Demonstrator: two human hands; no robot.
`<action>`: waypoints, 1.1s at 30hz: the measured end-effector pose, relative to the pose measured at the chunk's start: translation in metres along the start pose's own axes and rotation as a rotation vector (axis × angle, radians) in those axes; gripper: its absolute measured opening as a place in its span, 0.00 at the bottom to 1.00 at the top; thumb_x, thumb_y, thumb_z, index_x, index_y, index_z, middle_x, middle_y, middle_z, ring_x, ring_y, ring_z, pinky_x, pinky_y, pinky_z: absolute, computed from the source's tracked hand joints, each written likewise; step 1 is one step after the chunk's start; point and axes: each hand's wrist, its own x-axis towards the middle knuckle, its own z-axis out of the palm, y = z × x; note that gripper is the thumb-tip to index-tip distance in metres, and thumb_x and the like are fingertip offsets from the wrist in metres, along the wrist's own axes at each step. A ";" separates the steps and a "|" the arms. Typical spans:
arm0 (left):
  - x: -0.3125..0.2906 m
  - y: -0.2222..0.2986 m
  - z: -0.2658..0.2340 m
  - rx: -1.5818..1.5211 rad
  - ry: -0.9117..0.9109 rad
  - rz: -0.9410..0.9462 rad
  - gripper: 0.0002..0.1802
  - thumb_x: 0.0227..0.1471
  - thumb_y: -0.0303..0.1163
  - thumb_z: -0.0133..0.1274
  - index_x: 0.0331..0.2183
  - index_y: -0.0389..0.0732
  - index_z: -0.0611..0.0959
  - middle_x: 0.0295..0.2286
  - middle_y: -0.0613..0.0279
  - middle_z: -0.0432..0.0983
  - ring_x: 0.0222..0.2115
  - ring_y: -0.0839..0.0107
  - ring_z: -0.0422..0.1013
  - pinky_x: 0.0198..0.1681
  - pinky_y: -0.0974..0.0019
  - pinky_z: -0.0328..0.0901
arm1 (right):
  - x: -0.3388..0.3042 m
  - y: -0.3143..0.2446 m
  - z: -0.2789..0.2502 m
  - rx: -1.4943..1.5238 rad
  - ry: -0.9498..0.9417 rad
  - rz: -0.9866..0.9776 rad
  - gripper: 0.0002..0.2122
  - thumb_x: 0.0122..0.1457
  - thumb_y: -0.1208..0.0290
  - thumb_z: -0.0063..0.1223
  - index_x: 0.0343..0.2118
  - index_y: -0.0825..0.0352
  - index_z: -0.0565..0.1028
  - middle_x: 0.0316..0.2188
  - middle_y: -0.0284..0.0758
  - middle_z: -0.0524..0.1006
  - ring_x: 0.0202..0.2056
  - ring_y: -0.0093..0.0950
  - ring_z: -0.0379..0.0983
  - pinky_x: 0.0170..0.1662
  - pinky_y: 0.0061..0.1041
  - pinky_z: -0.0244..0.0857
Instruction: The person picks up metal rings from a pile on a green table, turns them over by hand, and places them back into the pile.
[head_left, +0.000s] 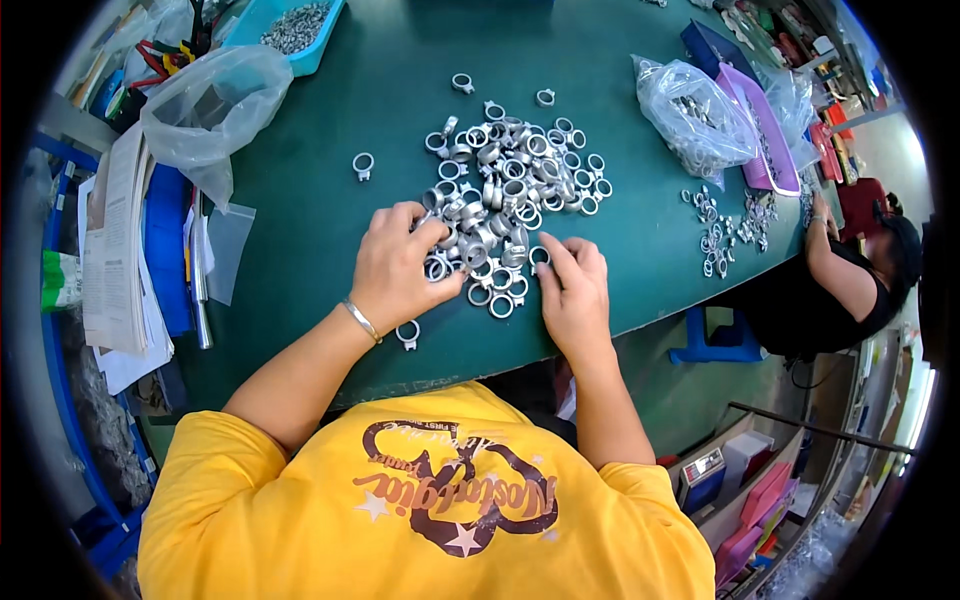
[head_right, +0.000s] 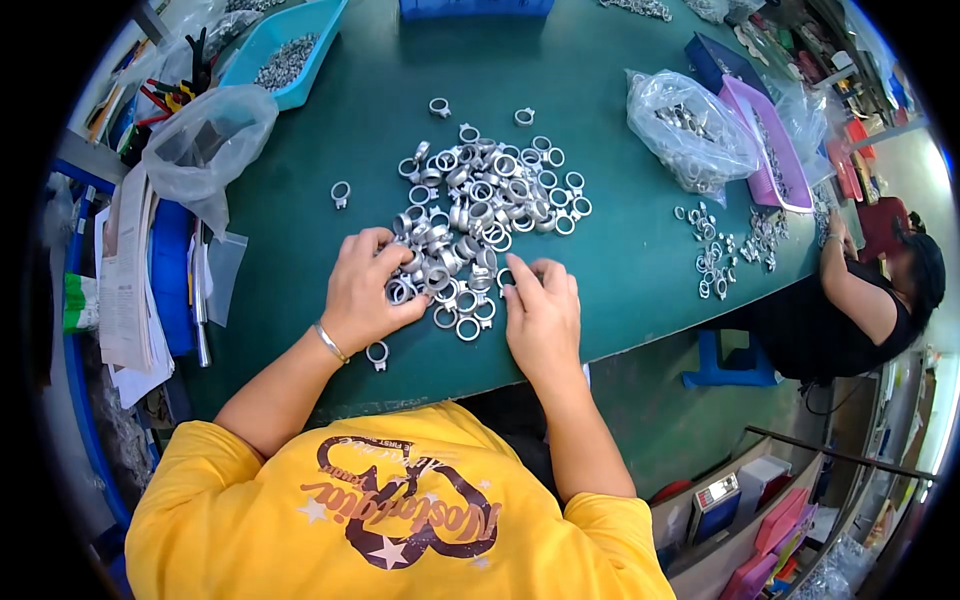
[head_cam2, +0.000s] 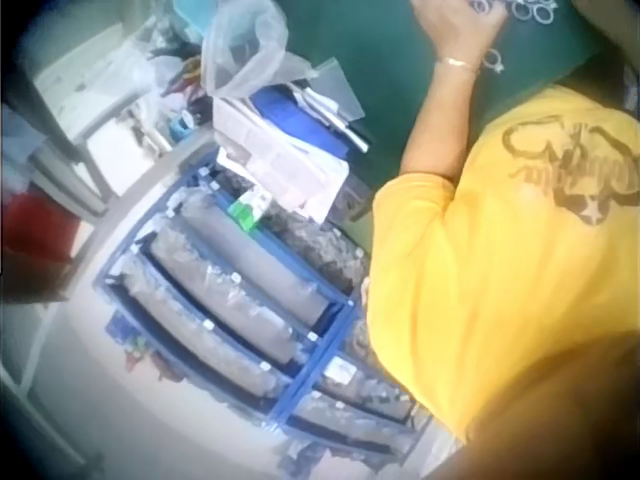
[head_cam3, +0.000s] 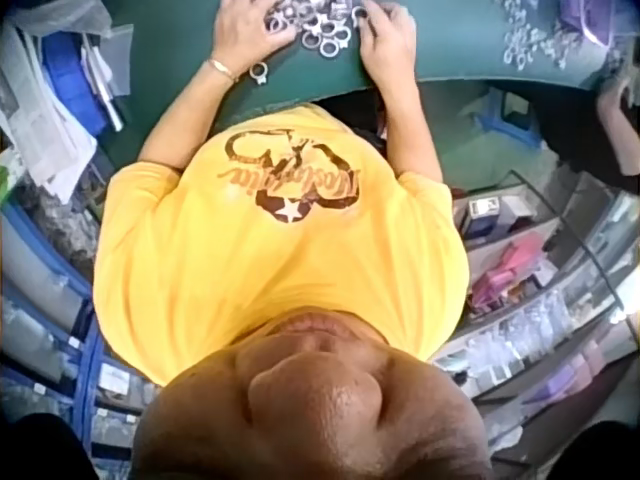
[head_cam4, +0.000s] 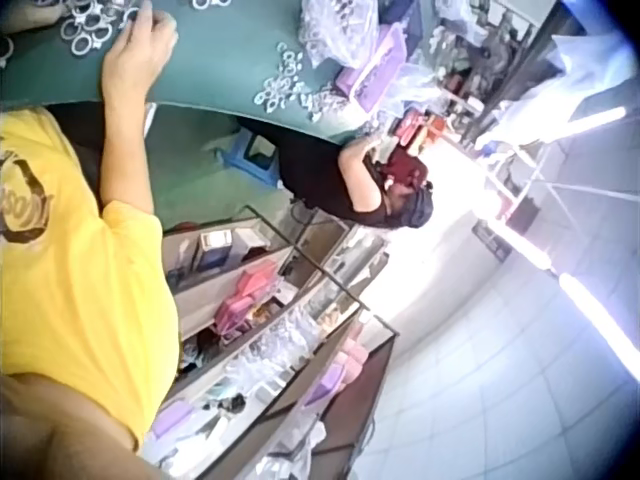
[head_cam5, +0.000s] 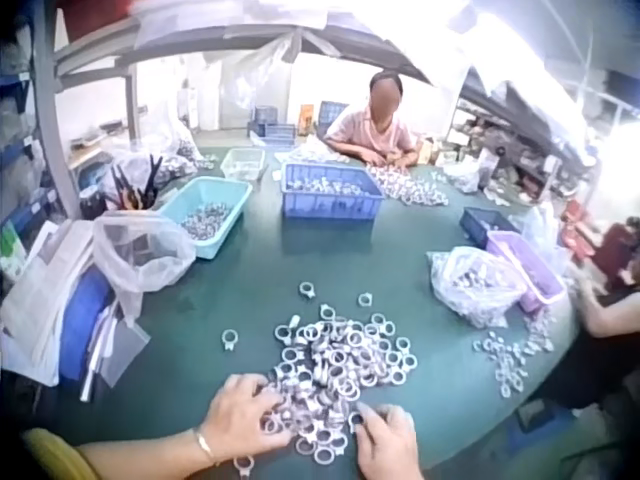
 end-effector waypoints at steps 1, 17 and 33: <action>0.000 -0.001 -0.001 0.005 -0.003 0.002 0.21 0.28 0.38 0.65 0.29 0.42 0.78 0.37 0.53 0.68 0.38 0.54 0.65 0.43 0.58 0.63 | 0.003 0.000 0.002 -0.031 -0.039 0.002 0.10 0.49 0.78 0.56 0.36 0.66 0.76 0.34 0.40 0.72 0.36 0.39 0.68 0.40 0.34 0.63; 0.022 -0.018 -0.029 -0.151 -0.141 -0.032 0.28 0.33 0.45 0.68 0.38 0.49 0.76 0.39 0.61 0.69 0.42 0.64 0.66 0.44 0.63 0.61 | -0.004 -0.004 -0.017 0.681 0.019 0.263 0.06 0.49 0.83 0.58 0.31 0.72 0.77 0.30 0.35 0.75 0.31 0.21 0.71 0.35 0.17 0.65; 0.055 -0.047 -0.065 -0.598 -0.071 -0.376 0.17 0.48 0.24 0.56 0.43 0.36 0.75 0.25 0.71 0.69 0.24 0.87 0.63 0.27 0.82 0.59 | -0.012 -0.017 -0.010 0.921 0.172 0.270 0.07 0.49 0.87 0.58 0.33 0.73 0.76 0.36 0.35 0.72 0.34 0.20 0.71 0.37 0.16 0.67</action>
